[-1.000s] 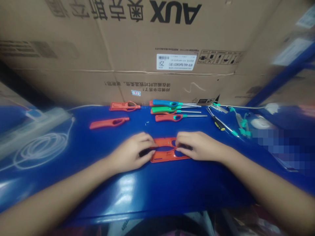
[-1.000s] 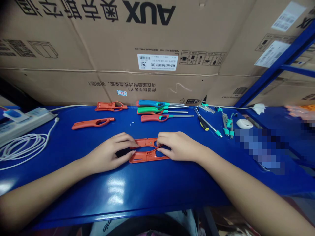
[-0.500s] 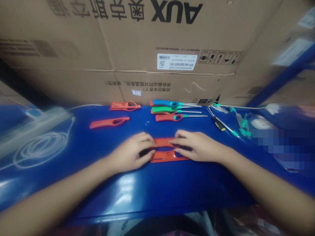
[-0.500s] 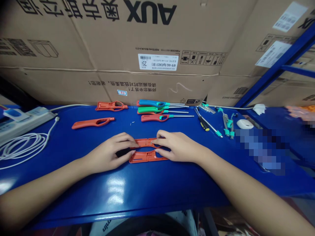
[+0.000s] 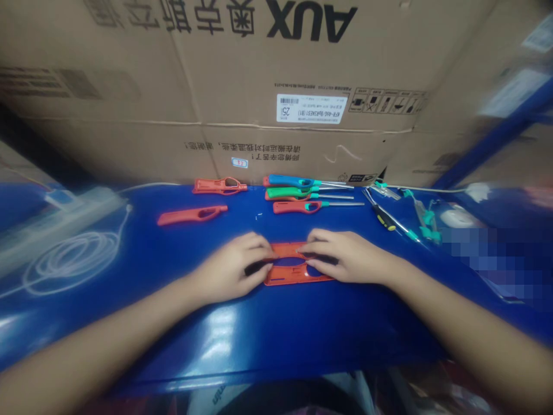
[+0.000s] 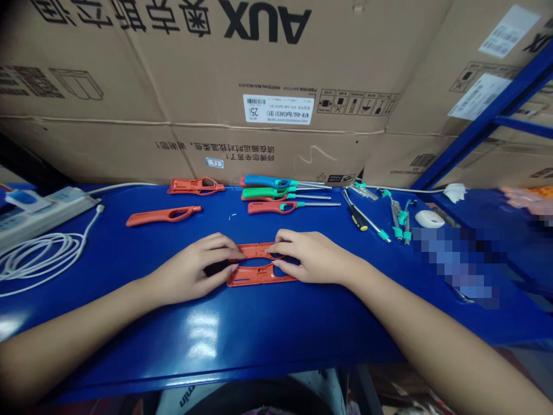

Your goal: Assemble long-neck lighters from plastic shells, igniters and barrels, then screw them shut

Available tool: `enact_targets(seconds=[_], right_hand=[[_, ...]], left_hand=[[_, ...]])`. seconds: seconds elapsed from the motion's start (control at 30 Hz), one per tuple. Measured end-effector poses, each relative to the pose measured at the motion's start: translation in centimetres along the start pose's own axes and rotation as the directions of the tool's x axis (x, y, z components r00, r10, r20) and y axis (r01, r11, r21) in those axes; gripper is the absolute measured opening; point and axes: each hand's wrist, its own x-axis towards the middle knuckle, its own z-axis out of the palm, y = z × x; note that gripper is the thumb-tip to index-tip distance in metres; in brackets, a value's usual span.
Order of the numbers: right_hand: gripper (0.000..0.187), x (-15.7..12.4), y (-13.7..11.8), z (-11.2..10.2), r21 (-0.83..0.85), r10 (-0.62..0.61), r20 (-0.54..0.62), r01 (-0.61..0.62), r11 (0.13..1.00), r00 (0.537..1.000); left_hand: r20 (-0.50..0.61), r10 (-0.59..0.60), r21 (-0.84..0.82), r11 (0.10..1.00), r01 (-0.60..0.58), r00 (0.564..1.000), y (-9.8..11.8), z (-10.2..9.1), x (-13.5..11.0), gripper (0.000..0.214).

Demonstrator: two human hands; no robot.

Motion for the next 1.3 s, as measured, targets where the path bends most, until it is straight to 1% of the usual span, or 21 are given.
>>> enact_targets(seconds=[0.1, 0.2, 0.27, 0.33, 0.37, 0.4, 0.43, 0.47, 0.5, 0.53, 0.6, 0.63, 0.7, 0.8, 0.9, 1.03, 1.3], right_hand=[[0.031, 0.0, 0.0, 0.0, -0.004, 0.001, -0.004, -0.001, 1.0, 1.0], [0.032, 0.1, 0.2, -0.1, -0.036, 0.055, -0.044, -0.057, 0.998, 0.997], [0.032, 0.1, 0.7, -0.5, -0.098, 0.147, -0.101, -0.156, 0.983, 0.984], [0.033, -0.2, 1.8, -1.3, -0.188, 0.29, -0.159, -0.318, 0.929, 0.944], [0.034, -0.4, 2.6, -1.8, -0.235, 0.383, -0.182, -0.419, 0.877, 0.905], [0.035, -0.8, 3.5, -2.5, -0.278, 0.482, -0.191, -0.518, 0.809, 0.855], [0.035, -1.3, 4.6, -3.2, -0.301, 0.576, -0.201, -0.61, 0.733, 0.792], [0.035, -1.8, 5.7, -3.9, -0.303, 0.669, -0.215, -0.699, 0.647, 0.712], [0.034, -2.4, 6.8, -4.6, -0.296, 0.76, -0.224, -0.785, 0.544, 0.611], [0.034, -3.1, 7.9, -5.1, -0.294, 0.807, -0.231, -0.83, 0.474, 0.543], [0.031, -4.2, 9.8, -5.9, -0.29, 0.863, -0.205, -0.871, 0.397, 0.461], [0.027, -4.6, 10.5, -6.1, -0.287, 0.884, -0.175, -0.881, 0.375, 0.433], [0.021, -5.1, 11.5, -6.0, -0.28, 0.911, -0.127, -0.895, 0.346, 0.392], [0.022, -5.0, 11.9, -5.6, -0.282, 0.928, -0.113, -0.907, 0.312, 0.355], [0.024, -4.8, 11.8, -5.3, -0.283, 0.933, -0.105, -0.91, 0.304, 0.344], [0.025, -5.0, 12.0, -5.5, -0.274, 0.942, -0.095, -0.918, 0.287, 0.323], [0.018, -5.3, 12.2, -5.6, -0.262, 0.95, -0.09, -0.927, 0.267, 0.299]], left_hand=[[0.004, 0.0, 0.002, 1.0, 0.0, 1.0, -0.1, 0.0, 0.0, 0.025], [0.007, 0.001, 0.004, 1.0, -0.001, 1.0, -0.1, 0.0, 0.0, 0.025], [0.009, 0.005, 0.004, 1.0, -0.005, 1.0, -0.2, 0.0, 0.0, 0.025], [0.006, 0.013, 0.007, 1.0, -0.013, 1.0, -0.2, -0.1, 0.0, 0.025], [0.005, 0.019, 0.008, 1.0, -0.019, 1.0, -0.2, -0.1, -0.1, 0.025], [0.004, 0.023, 0.01, 1.0, -0.023, 1.0, -0.3, -0.2, -0.1, 0.025], [0.004, 0.027, 0.011, 1.0, -0.027, 1.0, -0.3, -0.2, -0.1, 0.025], [0.005, 0.03, 0.012, 0.999, -0.03, 1.0, -0.3, -0.3, -0.1, 0.025], [0.008, 0.032, 0.012, 0.999, -0.032, 0.999, -0.4, -0.3, -0.2, 0.025], [0.012, 0.031, 0.013, 0.999, -0.031, 0.999, -0.4, -0.4, -0.2, 0.025], [0.016, 0.029, 0.018, 0.999, -0.029, 0.999, -0.5, -0.5, -0.2, 0.026], [0.015, 0.029, 0.02, 0.999, -0.029, 0.999, -0.6, -0.5, -0.3, 0.026], [0.015, 0.027, 0.029, 0.999, -0.028, 1.0, -0.6, -0.6, -0.3, 0.025], [0.019, 0.024, 0.044, 0.999, -0.024, 1.0, -0.7, -0.7, -0.3, 0.025], [0.014, 0.025, 0.05, 0.998, -0.026, 1.0, -0.6, -0.8, -0.2, 0.026], [-0.002, 0.036, 0.057, 0.998, -0.035, 0.999, -0.5, -0.8, -0.2, 0.028], [-0.015, 0.062, 0.073, 0.995, -0.061, 0.998, -0.2, -0.9, 0.0, 0.026]])
